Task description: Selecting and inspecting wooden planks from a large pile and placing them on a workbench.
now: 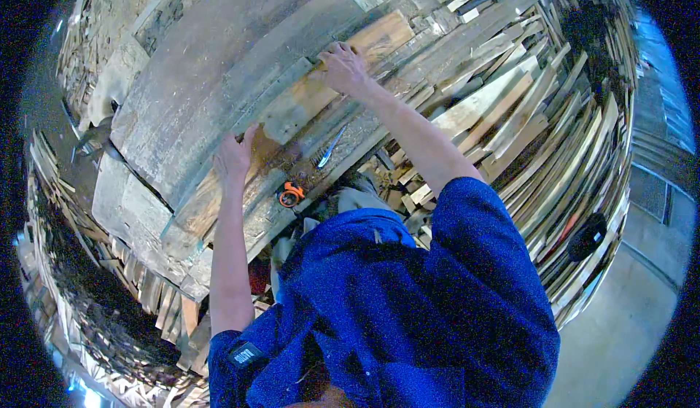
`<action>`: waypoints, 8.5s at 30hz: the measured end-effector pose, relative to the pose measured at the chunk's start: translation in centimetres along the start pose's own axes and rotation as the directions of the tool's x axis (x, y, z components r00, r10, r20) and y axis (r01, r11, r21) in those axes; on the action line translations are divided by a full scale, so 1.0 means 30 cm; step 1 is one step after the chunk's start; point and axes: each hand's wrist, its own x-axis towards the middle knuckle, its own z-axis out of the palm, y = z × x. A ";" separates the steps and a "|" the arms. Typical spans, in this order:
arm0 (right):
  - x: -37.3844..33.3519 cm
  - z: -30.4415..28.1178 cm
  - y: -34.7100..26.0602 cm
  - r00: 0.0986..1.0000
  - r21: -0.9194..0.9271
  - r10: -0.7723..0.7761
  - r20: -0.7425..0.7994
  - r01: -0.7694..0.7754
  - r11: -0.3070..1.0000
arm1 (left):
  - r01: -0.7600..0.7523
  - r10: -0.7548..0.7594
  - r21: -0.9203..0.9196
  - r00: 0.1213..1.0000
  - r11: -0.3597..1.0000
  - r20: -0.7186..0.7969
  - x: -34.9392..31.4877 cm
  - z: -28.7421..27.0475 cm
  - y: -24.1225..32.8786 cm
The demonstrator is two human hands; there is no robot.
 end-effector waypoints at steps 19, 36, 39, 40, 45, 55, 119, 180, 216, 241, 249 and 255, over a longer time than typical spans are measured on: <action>0.083 0.097 0.060 0.972 -0.272 -0.180 0.149 0.215 0.938 | -0.108 0.037 -0.195 0.942 0.975 -0.333 -0.146 0.191 -0.140; -0.038 0.235 0.035 0.945 -0.240 -0.086 -0.317 0.008 0.971 | -0.151 0.088 -0.089 0.867 0.985 -0.490 -0.162 0.216 -0.079; -0.068 0.245 0.015 0.949 -0.324 -0.083 -0.306 -0.022 0.946 | -0.144 0.078 -0.116 0.892 0.983 -0.444 -0.178 0.222 -0.079; -0.079 0.242 -0.018 0.952 -0.380 -0.085 -0.293 -0.035 0.924 | -0.121 0.068 -0.104 0.907 0.987 -0.416 -0.191 0.221 -0.096; -0.106 0.270 0.039 0.939 -0.459 -0.198 -0.281 0.049 0.887 | -0.150 0.087 -0.098 0.879 0.984 -0.469 -0.222 0.233 -0.096; -0.092 0.332 0.133 0.864 -0.541 -0.314 -0.394 0.058 0.839 | -0.211 0.115 -0.097 0.801 0.973 -0.588 -0.227 0.294 -0.085; 0.080 0.393 0.016 0.936 -0.750 -0.352 -0.020 0.220 0.624 | -0.199 0.204 0.157 0.979 0.967 -0.019 -0.239 -0.061 -1.411; -0.378 -0.126 -0.294 0.957 -0.165 -0.114 0.268 0.162 0.973 | 0.134 0.181 -0.915 0.959 0.382 0.216 -1.170 0.245 -0.398; -1.872 0.326 0.005 0.861 0.136 -0.154 0.485 0.099 0.986 | 0.086 -0.291 -0.985 0.956 0.150 0.039 -1.719 0.394 -0.543; -1.358 0.645 -0.539 0.248 0.258 -0.319 0.915 0.246 0.934 | 0.040 -0.311 -0.475 0.707 -0.879 0.635 -2.931 1.083 -0.110; -1.155 0.597 -0.245 0.626 0.174 -0.023 0.779 -0.180 0.968 | 0.159 -0.970 -0.987 0.240 0.006 0.033 -2.822 1.049 -0.190; -1.340 0.515 -0.371 0.526 0.345 -0.130 0.840 -0.333 0.878 | 0.543 -0.931 -0.828 0.213 -0.139 0.296 -2.802 0.960 -0.253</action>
